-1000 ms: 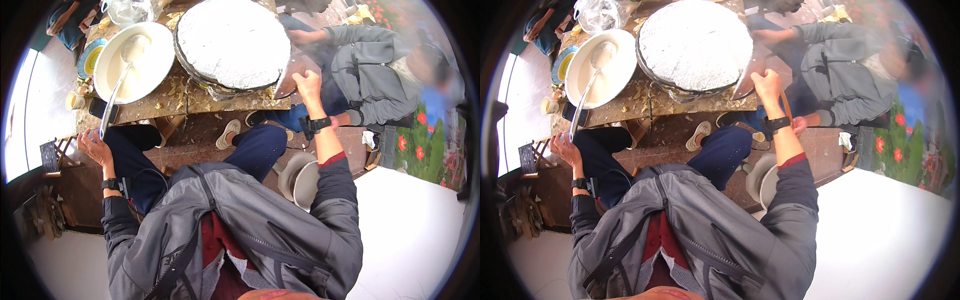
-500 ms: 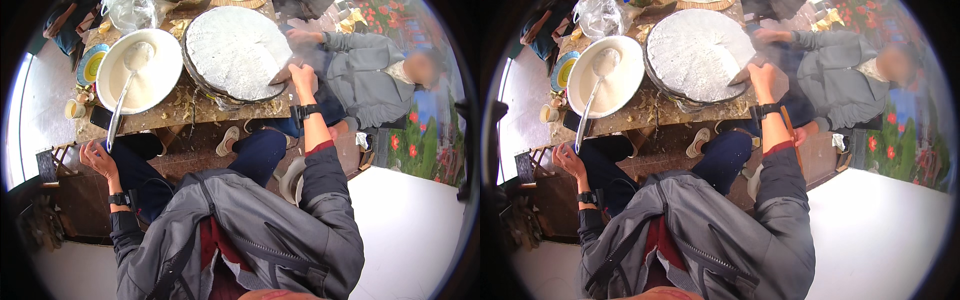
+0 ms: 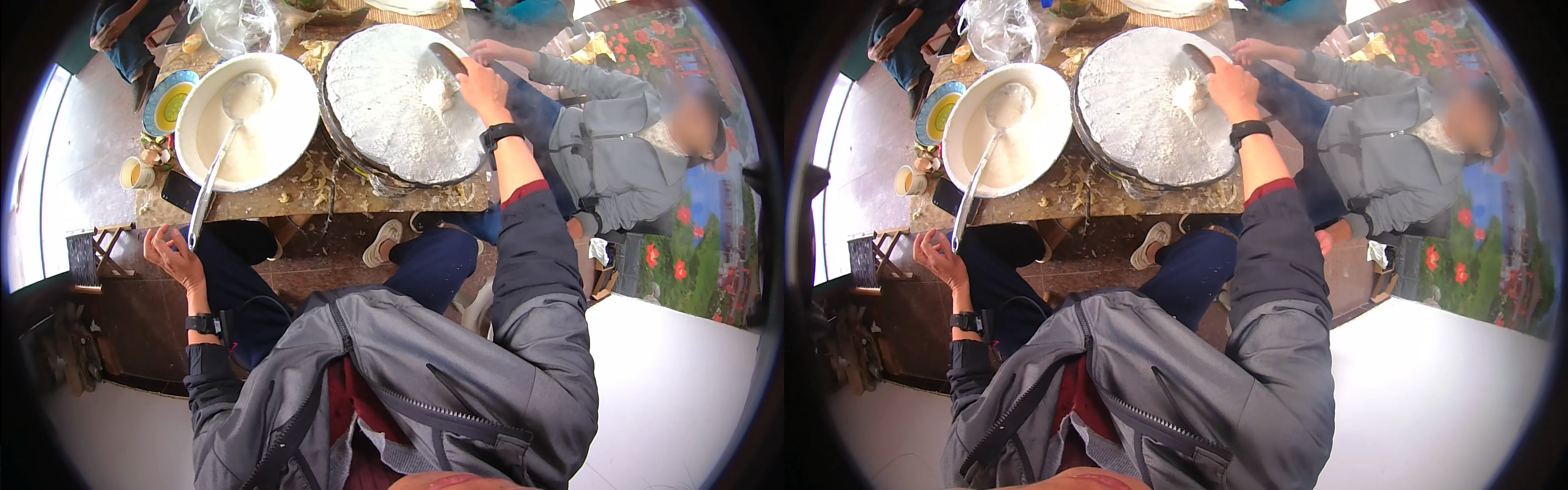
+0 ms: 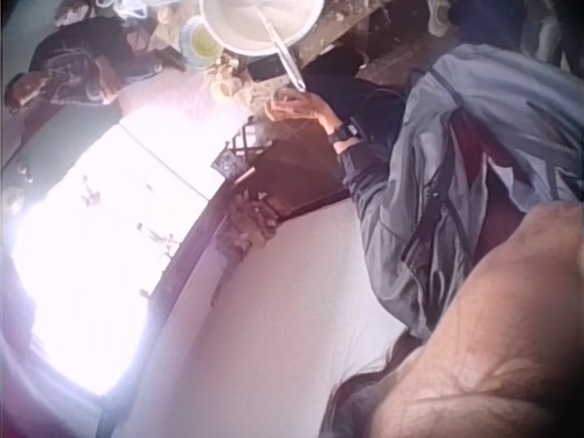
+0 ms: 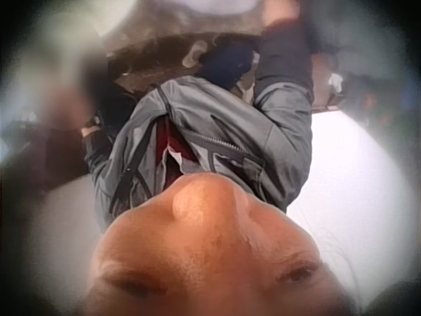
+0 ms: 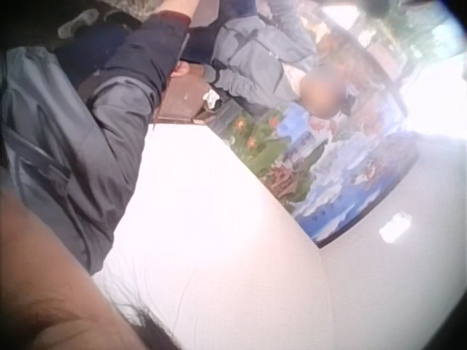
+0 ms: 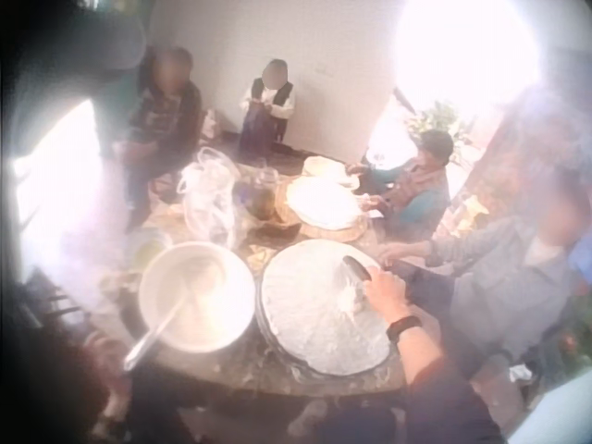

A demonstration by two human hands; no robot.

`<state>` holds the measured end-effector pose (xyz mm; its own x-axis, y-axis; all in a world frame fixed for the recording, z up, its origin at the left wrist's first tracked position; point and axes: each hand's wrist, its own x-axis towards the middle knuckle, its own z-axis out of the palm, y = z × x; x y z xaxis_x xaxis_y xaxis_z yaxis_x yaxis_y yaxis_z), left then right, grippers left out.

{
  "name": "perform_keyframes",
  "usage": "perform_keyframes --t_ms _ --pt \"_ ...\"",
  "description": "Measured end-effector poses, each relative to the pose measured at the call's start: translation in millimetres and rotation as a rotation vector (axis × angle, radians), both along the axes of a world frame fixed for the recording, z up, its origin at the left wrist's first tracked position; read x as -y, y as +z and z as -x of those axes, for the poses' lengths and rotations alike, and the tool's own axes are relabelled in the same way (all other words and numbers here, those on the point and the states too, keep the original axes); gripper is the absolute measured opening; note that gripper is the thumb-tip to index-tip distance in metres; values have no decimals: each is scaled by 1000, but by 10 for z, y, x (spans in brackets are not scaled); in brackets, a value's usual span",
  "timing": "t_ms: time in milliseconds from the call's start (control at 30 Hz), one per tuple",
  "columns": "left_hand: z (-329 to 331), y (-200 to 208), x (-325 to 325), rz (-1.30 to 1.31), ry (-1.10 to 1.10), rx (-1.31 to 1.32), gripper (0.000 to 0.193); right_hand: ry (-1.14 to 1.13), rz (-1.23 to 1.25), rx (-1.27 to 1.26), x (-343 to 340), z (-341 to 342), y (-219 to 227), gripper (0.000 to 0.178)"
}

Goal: The person ladles batter onto a hot griddle, spreads it into a thin circle with a wooden spreader, cooks the crepe, then lifts and removes it. The process repeats with a second crepe.

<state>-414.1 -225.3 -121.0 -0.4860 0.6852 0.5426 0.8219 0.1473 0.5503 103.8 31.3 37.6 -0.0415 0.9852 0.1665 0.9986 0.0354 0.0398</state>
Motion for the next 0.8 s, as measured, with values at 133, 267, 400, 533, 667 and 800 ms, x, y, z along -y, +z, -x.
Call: perform_keyframes --t_ms 133,267,400,533,667,800 --pt "-5 10 -3 5 -7 -6 18 265 -18 -41 247 272 -146 22" --pt "-10 20 12 2 -8 12 18 263 -176 -209 257 -16 -218 26" --pt "28 19 60 -3 22 29 18 -219 -39 -465 290 -744 -182 40" --pt "63 -1 95 3 43 15 18 -460 64 -922 703 -1025 -434 28" --pt "76 1 96 8 44 16 18 -245 -113 -969 766 -685 -708 22" --pt "38 22 68 -11 31 29 18 -35 -104 -1009 437 164 -693 31"
